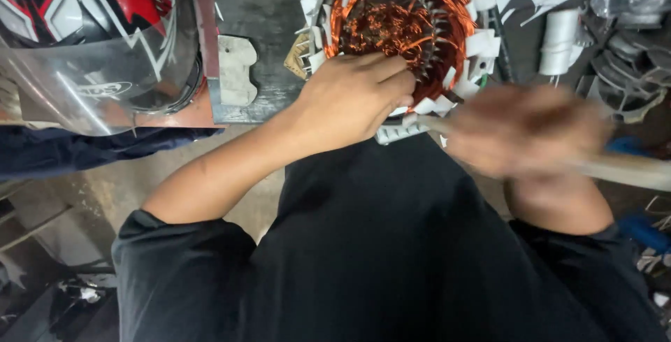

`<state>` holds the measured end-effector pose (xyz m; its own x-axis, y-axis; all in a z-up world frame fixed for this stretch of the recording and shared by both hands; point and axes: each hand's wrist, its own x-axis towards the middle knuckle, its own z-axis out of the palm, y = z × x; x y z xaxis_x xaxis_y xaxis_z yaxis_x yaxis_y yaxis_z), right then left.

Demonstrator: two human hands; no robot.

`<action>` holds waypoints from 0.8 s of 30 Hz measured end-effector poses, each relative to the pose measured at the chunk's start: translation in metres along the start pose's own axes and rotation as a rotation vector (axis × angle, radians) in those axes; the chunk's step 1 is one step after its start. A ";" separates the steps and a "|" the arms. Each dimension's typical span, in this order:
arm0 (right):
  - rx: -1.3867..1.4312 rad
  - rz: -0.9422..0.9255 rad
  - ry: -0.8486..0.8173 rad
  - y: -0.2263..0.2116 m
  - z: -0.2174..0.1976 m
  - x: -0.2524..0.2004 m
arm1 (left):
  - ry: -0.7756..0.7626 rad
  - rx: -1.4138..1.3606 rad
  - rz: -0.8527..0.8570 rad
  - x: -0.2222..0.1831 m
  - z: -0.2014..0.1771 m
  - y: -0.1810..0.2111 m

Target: Winding copper wire into a motor stator and using a mallet to seat the windings.

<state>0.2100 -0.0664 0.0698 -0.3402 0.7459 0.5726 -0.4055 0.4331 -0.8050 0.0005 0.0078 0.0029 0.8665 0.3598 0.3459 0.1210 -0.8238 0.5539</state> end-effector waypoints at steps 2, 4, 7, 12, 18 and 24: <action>0.069 0.184 -0.225 -0.034 -0.031 -0.015 | 0.016 -0.049 0.024 -0.002 0.002 -0.002; -0.044 0.124 -0.179 -0.037 -0.043 -0.039 | 0.033 -0.052 0.030 -0.004 0.001 0.001; -0.109 0.037 -0.211 -0.039 -0.048 -0.036 | 0.005 0.097 0.061 -0.001 -0.004 0.008; 0.017 0.080 -0.067 -0.026 -0.028 -0.020 | -0.049 0.444 0.105 0.009 0.000 0.023; 0.043 0.020 -0.008 -0.007 -0.023 -0.017 | -0.084 0.175 0.080 0.011 0.009 0.012; -0.105 -0.046 -0.036 0.025 0.002 -0.016 | -0.115 0.155 0.074 0.014 0.011 0.008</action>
<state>0.2041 -0.0685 0.0406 -0.3541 0.7063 0.6129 -0.3308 0.5184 -0.7886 0.0189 0.0016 0.0034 0.9245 0.2502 0.2875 0.1200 -0.9071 0.4034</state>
